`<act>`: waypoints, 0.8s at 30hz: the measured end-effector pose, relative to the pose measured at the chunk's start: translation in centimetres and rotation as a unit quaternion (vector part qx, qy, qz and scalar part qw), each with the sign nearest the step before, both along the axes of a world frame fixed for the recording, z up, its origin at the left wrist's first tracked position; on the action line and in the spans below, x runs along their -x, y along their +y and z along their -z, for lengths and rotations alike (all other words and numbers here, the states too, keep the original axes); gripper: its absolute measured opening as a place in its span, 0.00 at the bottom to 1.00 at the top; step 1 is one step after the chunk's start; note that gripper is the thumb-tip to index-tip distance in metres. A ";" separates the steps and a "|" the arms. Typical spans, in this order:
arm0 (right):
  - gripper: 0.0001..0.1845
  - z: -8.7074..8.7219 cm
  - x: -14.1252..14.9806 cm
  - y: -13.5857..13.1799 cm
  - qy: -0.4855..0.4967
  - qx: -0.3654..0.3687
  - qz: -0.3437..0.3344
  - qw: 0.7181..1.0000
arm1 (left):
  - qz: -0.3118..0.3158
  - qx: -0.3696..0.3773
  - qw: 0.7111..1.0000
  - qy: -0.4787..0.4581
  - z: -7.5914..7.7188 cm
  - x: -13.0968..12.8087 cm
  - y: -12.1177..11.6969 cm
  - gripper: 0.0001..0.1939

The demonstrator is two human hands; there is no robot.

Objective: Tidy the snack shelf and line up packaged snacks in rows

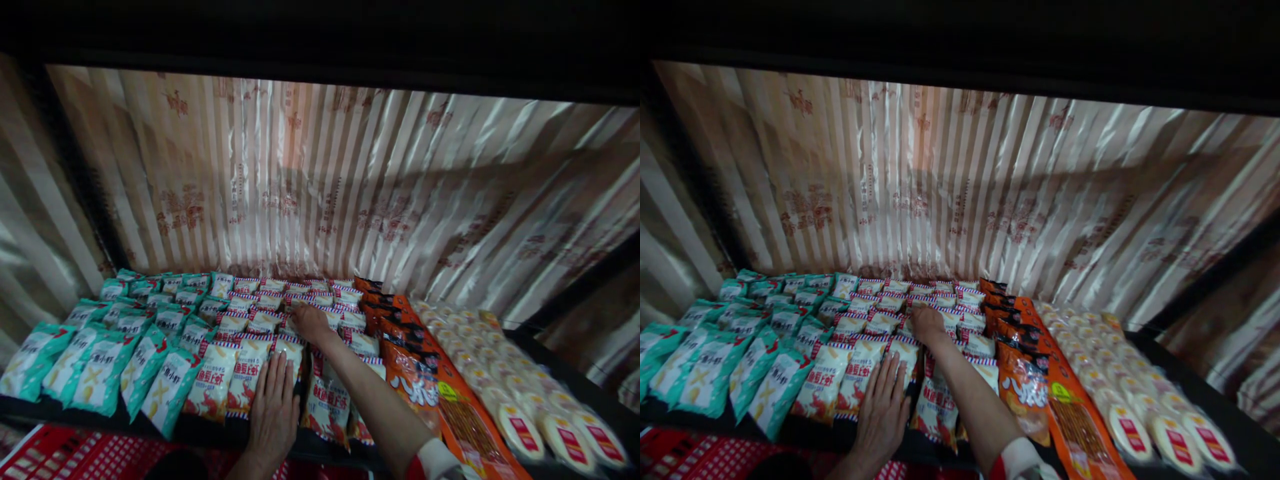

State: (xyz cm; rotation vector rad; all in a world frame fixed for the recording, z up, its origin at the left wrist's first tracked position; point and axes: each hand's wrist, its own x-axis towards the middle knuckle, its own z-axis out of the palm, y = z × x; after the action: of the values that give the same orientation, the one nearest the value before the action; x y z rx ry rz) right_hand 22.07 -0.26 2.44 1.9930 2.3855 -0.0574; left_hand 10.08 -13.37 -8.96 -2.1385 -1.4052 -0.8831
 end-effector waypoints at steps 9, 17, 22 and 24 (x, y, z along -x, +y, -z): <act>0.15 1.1 -0.2 0.9 0.018 0.009 0.006 1.000 | -0.003 -0.010 1.000 0.004 -0.3 0.0 0.1 0.32; 0.15 1.2 0.2 0.7 0.029 -0.001 0.007 1.000 | 0.011 -0.015 1.000 -0.017 -0.2 0.0 0.3 0.26; 0.15 1.2 0.3 0.8 0.040 0.001 0.012 0.999 | 0.012 -0.014 1.000 -0.014 -0.3 -0.1 0.4 0.26; 0.14 1.3 0.2 0.8 0.047 0.003 0.011 0.999 | 0.010 -0.011 1.000 -0.012 -0.3 -0.1 0.4 0.26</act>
State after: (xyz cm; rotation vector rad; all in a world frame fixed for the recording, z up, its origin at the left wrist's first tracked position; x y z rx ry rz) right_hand 21.82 0.54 1.17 2.0585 2.4159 -0.1606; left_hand 10.14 -12.99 -8.65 -2.1356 -1.3815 -0.9303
